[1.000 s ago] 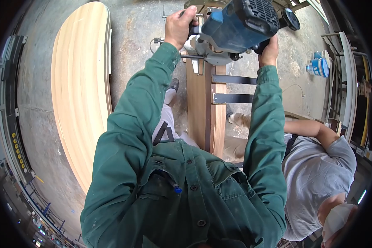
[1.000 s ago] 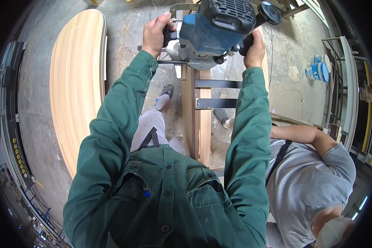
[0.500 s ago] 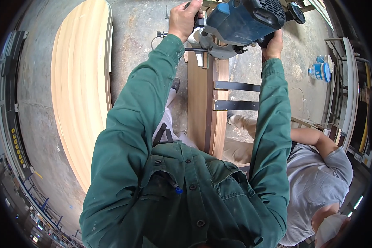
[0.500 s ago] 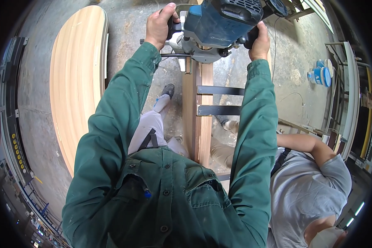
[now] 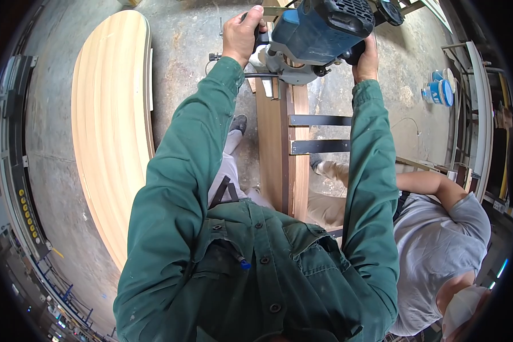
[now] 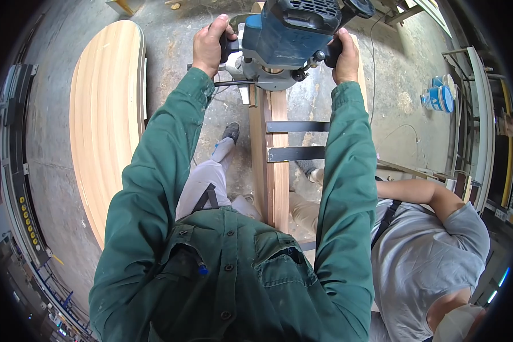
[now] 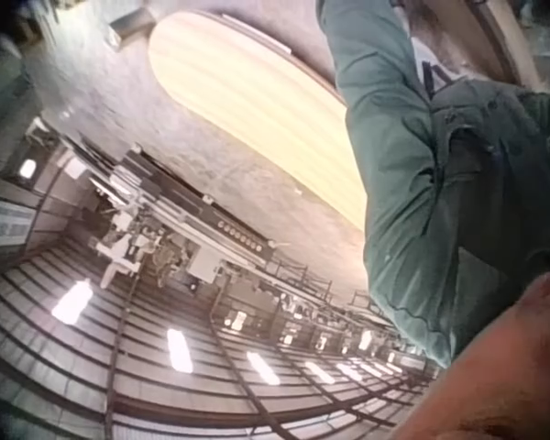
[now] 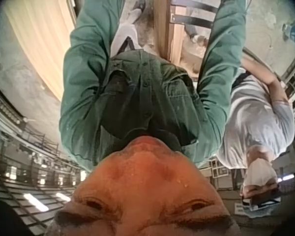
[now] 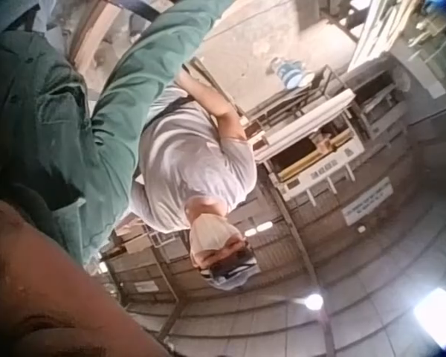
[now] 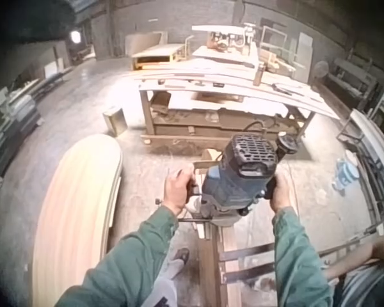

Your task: Assembling wooden furniture components using clamps and a hand router in an industrial workshop.

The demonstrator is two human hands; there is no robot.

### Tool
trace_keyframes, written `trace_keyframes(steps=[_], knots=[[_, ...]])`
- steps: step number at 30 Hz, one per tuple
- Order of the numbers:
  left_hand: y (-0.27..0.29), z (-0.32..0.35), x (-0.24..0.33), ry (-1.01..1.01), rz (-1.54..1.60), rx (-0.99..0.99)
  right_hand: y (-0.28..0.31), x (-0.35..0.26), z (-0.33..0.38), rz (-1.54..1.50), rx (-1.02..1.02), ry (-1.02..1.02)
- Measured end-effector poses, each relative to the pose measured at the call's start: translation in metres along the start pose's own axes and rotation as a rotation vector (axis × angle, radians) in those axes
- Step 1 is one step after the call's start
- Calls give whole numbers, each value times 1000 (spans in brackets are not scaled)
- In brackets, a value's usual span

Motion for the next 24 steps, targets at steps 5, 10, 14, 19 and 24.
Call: trace_keyframes(steps=[5,10,14,19,24], knots=[[-2,-3,-5,3,10,-9,0,0,2,-14,-26,-77],[0,-5,-10,3,56,-5,2,5,-7,-9,-83,-144],[1,-5,-13,7,53,-14,0,6,-14,25,-147,-159],[2,-7,-11,2,-2,-32,2,5,-6,102,-116,-98],[-5,-3,-6,-17,1,-170,8,-8,6,282,-57,-35]])
Point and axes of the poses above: each hand's wrist, its own z-axis away from the middle knuckle, its own y-axis out of the back of the hand, x = y × z, the point moved 8 cm from there along -z, towards the middle knuckle, and after that the axes turned 15 degrees about -z, right-handed, at the moved point
